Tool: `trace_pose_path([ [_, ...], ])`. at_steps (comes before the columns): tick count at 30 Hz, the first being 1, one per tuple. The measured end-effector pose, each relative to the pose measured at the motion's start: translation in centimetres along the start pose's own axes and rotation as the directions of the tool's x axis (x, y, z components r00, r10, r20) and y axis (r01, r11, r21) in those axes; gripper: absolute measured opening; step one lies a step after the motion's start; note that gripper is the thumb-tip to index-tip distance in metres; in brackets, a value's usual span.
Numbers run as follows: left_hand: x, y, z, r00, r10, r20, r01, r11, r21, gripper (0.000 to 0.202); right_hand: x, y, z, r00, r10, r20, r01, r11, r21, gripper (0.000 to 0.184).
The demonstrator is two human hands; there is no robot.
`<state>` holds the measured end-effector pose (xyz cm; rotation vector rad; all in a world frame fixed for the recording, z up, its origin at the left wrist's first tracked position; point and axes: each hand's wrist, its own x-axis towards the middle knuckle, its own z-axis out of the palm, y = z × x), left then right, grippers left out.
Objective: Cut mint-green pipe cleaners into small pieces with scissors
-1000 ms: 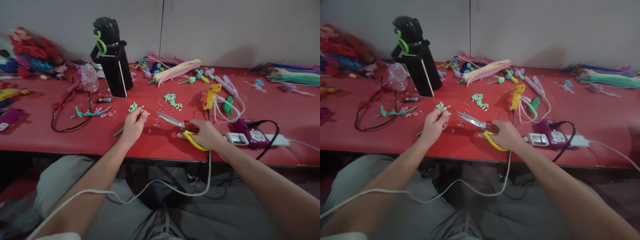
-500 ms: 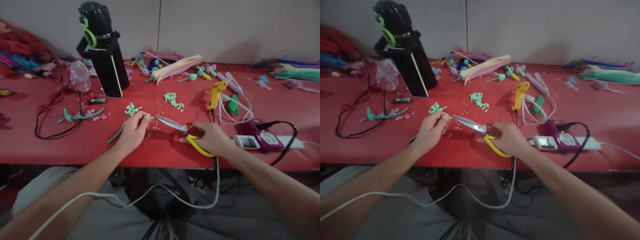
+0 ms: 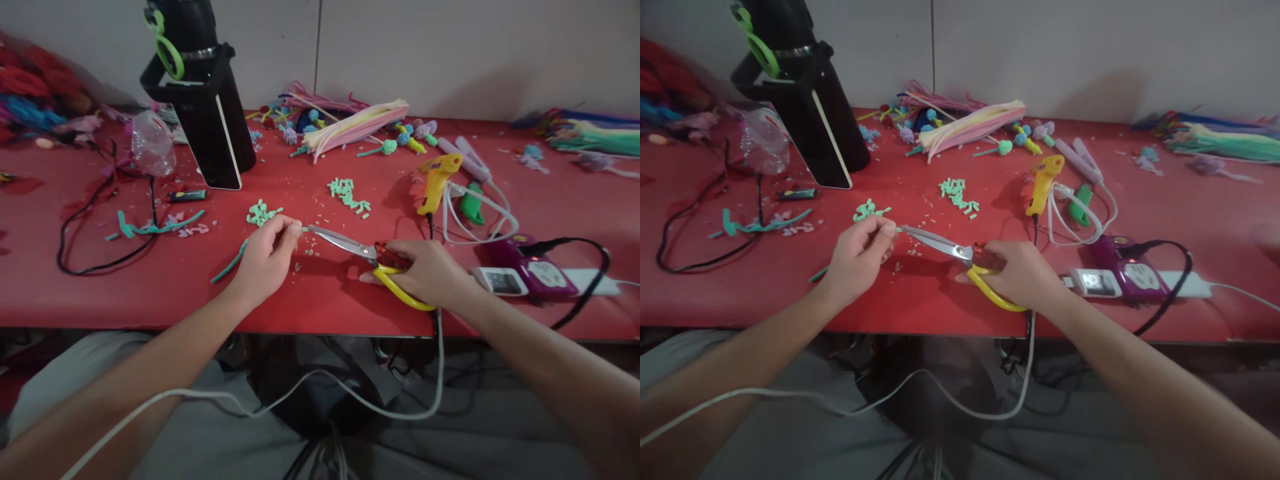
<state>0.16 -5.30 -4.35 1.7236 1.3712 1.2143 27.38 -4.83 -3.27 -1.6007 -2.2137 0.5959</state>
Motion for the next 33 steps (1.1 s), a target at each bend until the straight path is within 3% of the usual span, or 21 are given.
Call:
trace_pose_path([
  [33,-0.18,0.2,0.08,1.0,-0.005,-0.01,0.004,1.0,-0.022,0.036,-0.14,-0.09,0.02,1.0,0.008,0.015,-0.008,1.0,-0.001,0.075],
])
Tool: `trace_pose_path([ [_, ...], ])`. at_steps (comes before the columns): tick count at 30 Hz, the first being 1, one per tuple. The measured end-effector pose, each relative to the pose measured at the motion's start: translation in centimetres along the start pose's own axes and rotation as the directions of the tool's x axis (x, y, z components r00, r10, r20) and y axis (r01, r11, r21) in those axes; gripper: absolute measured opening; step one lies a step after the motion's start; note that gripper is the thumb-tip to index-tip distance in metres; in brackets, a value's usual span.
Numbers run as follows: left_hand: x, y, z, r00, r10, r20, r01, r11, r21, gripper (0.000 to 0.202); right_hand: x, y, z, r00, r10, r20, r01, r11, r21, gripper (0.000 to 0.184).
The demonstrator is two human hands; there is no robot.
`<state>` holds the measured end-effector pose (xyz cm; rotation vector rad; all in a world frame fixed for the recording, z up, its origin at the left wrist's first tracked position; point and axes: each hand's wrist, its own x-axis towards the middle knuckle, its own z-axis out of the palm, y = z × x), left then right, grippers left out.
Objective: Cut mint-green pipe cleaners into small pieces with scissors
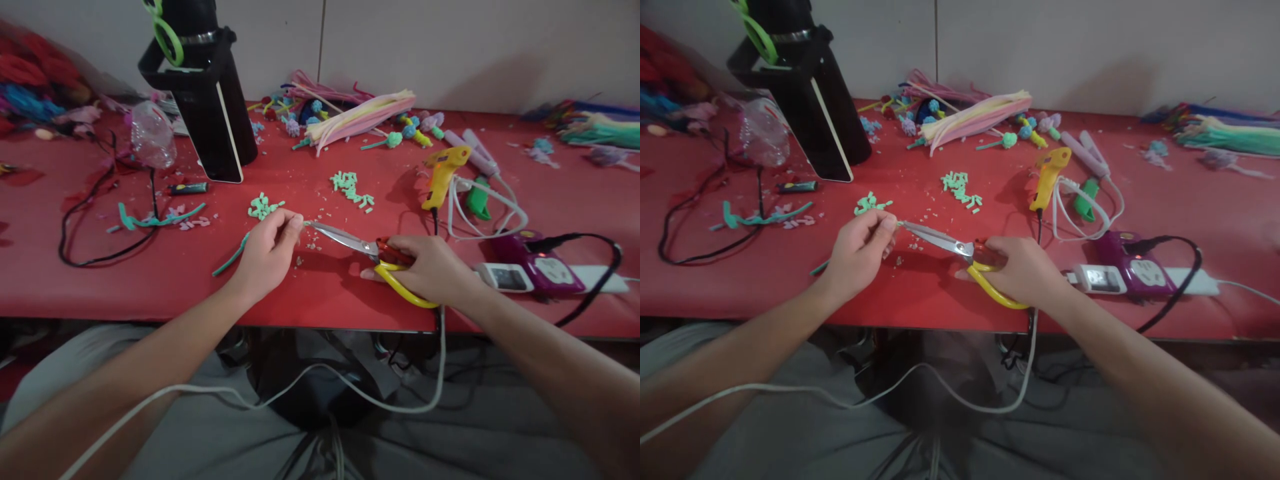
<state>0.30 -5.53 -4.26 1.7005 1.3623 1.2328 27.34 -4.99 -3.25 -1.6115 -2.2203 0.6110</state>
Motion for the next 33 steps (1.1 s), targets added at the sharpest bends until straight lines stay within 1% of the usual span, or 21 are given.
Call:
trace_pose_path([
  [9,-0.05,-0.26,0.02,1.0,-0.003,0.013,0.003,1.0,0.006,0.031,0.06,0.22,0.07,1.0,0.014,0.001,-0.014,1.0,-0.009,0.076],
  [13,-0.05,-0.09,0.02,1.0,0.004,0.016,-0.004,1.0,0.015,0.033,0.1,0.32,0.15,1.0,0.004,-0.004,-0.004,1.0,-0.008,0.075],
  [17,-0.02,-0.05,-0.01,1.0,0.009,0.02,-0.009,1.0,0.017,0.034,0.13,0.33,0.21,1.0,0.023,-0.007,-0.023,1.0,-0.005,0.075],
  [21,-0.06,-0.07,0.0,1.0,0.0,0.015,0.0,1.0,0.004,0.032,-0.12,0.21,0.11,1.0,-0.001,-0.017,0.001,1.0,0.02,0.074],
  [33,-0.22,0.29,-0.08,1.0,0.002,0.016,-0.002,1.0,0.015,0.031,-0.2,-0.11,-0.04,1.0,0.008,0.015,-0.008,1.0,-0.002,0.072],
])
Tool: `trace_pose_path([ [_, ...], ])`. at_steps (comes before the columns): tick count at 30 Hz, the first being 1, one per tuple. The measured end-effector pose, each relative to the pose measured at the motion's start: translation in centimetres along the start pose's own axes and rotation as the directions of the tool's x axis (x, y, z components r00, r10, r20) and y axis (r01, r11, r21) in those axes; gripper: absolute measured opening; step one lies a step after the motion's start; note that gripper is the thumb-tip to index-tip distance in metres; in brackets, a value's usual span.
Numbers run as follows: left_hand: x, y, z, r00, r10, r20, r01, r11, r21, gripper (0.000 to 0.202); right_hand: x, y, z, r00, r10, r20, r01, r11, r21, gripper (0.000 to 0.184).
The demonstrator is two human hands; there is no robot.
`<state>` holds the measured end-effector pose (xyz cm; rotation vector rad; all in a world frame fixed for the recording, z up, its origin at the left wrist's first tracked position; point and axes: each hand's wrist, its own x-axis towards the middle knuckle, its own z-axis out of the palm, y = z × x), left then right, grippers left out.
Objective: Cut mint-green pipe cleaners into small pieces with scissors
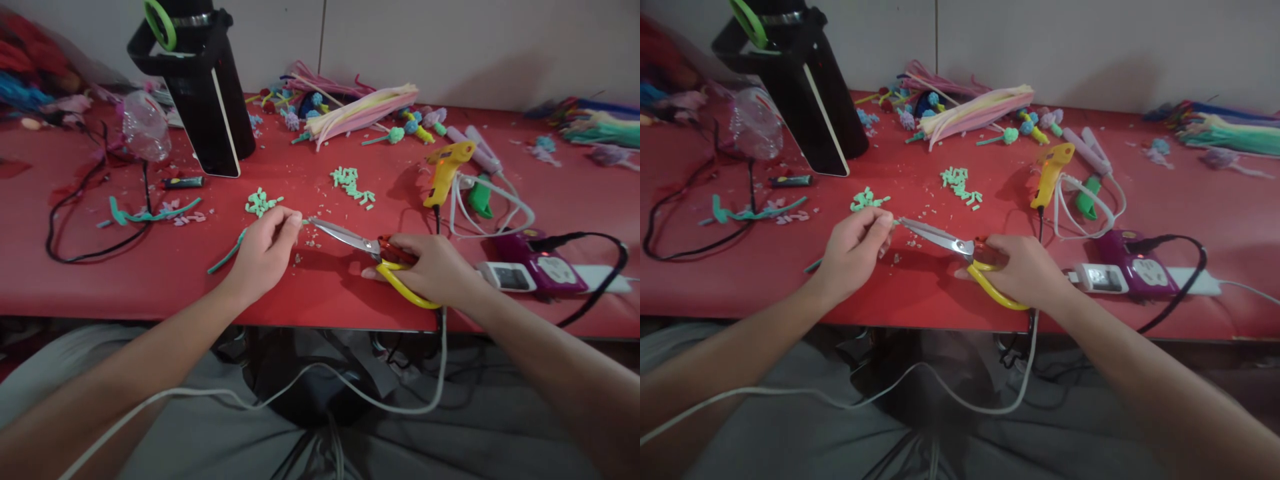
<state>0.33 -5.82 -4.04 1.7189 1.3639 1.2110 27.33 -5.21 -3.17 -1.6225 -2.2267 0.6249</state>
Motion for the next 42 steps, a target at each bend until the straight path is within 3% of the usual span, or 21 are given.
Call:
trace_pose_path([
  [42,0.02,-0.06,0.1,0.998,0.058,-0.011,-0.058,0.998,0.029,0.036,-0.04,0.0,0.17,1.0,-0.003,-0.019,0.003,0.999,-0.037,0.073],
])
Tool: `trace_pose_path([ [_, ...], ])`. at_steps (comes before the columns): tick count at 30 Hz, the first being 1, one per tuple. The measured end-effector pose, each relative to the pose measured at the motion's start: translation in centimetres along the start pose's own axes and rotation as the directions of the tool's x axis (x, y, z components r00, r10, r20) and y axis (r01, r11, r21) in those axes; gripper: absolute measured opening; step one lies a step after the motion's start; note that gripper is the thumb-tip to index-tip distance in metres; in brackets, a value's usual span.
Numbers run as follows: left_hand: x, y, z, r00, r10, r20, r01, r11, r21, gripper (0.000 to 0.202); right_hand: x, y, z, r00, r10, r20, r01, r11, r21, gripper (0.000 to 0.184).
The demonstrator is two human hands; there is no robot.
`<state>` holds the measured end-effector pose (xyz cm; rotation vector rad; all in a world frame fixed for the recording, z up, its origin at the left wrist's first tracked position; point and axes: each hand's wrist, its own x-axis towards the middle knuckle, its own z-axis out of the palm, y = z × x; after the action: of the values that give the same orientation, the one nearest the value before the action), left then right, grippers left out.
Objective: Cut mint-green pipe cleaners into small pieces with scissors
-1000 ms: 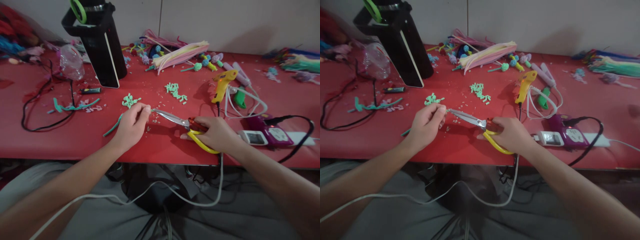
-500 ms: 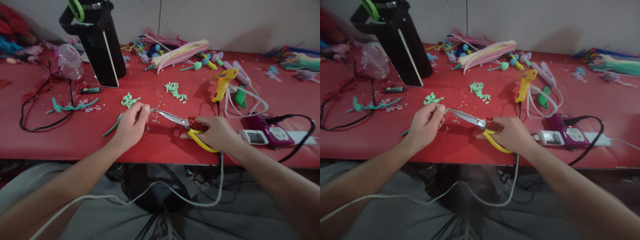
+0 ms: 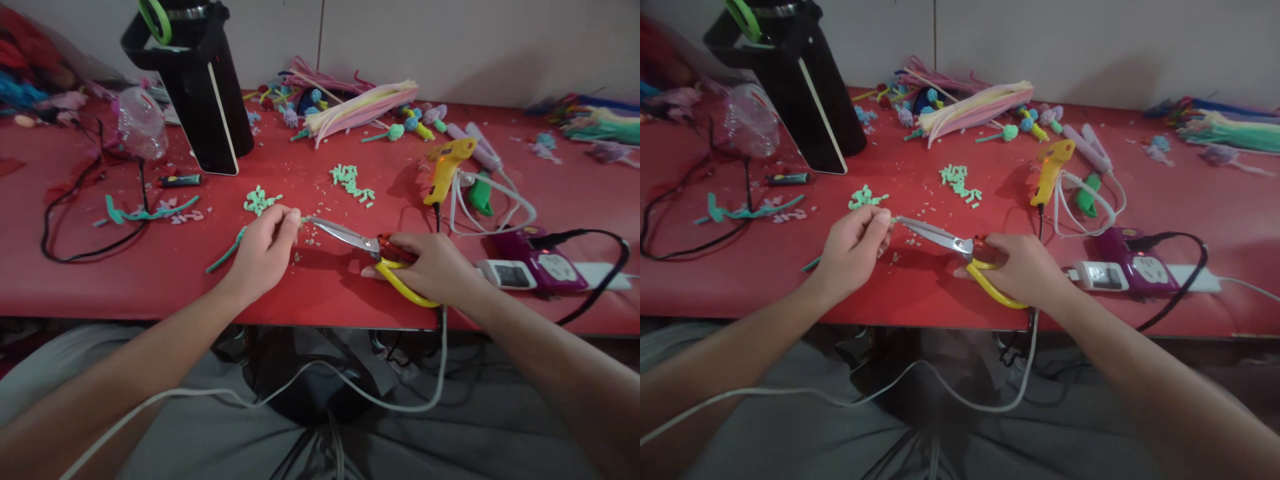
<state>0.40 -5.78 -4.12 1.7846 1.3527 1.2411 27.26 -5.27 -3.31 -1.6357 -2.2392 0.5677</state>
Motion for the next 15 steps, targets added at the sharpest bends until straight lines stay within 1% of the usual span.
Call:
trace_pose_path([
  [9,0.0,0.05,0.02,1.0,-0.001,0.01,0.001,1.0,-0.006,0.037,0.04,0.01,-0.08,0.999,0.029,0.017,-0.029,1.0,-0.01,0.075],
  [15,0.0,-0.02,0.02,1.0,-0.019,0.011,0.019,1.0,-0.007,0.039,0.11,0.02,-0.05,1.0,0.028,0.007,-0.028,1.0,0.003,0.075],
])
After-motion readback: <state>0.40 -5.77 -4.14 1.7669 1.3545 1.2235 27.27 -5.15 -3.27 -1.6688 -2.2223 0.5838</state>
